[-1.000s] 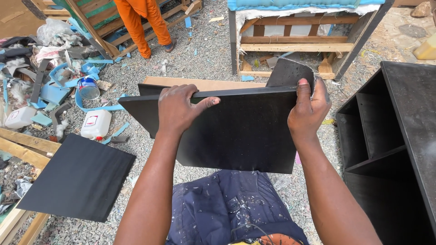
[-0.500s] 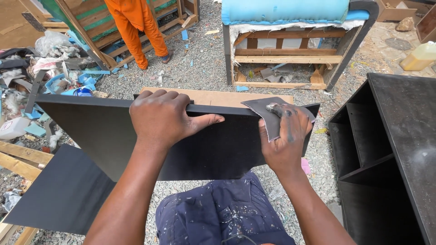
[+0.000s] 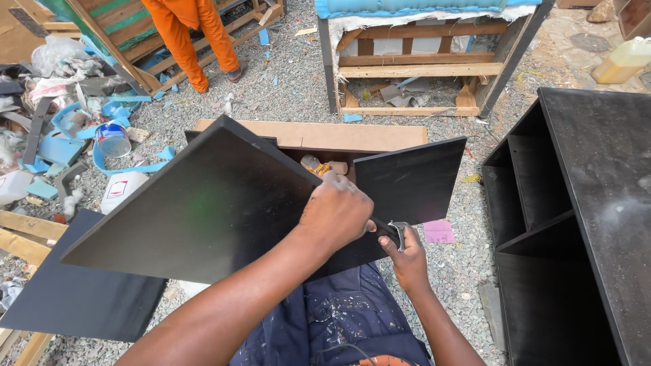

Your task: The person sands the edges of a black rectangular board using a piece of sandpaper held in their right hand. They hold the board steady with their left hand and rub the sandpaper along the edges to smooth the surface.

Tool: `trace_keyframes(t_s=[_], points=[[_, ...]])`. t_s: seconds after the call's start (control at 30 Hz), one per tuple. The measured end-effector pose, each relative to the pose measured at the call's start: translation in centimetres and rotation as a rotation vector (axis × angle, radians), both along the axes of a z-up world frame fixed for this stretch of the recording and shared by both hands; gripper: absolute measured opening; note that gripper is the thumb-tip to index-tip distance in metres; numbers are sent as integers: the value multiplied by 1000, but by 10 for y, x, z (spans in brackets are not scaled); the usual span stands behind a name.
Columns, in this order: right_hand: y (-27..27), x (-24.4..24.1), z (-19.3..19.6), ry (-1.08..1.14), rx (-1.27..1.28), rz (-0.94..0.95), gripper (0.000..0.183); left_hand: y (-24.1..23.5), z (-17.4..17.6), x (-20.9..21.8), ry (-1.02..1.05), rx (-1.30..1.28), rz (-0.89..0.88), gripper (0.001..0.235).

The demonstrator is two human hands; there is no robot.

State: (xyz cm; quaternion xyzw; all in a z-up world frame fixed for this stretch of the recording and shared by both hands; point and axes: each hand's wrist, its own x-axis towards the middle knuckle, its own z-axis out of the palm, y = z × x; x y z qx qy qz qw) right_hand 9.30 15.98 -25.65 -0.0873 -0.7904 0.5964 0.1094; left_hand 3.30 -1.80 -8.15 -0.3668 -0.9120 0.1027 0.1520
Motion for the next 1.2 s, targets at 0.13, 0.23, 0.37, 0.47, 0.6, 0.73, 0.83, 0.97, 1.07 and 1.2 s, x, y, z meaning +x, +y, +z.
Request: trace_keyframes(t_s=[0.13,0.23,0.37,0.47,0.6,0.73,0.83,0.97,1.07,1.2], points=[[-4,12,39,-60,23,-2,48,24,19,0,31,-20,9,56],[-18,9,54,12,76,4,43,34,-4,-8,49,-22,-31,51],[-28,2,60,188,93,3,31,23,11,-5,27,117,-57,26],[-26,-7,50,217,74,16,34,2,48,13,232,463,-185,21],[-24,-6,62,10,-6,51,53,-68,100,20,680,858,157,48],[-16,-16,54,36,-10,92,52,-130,138,18,160,920,242,91],[-11,-35,50,2,90,173,57,-127,141,14,-236,725,550,74],[5,-43,54,-15,-18,172,53,-110,136,11,-107,637,592,91],[21,-29,73,-33,-96,-34,62,-104,140,10,-99,614,571,88],[28,-2,87,-14,20,-345,41,-99,134,8,-11,652,526,71]])
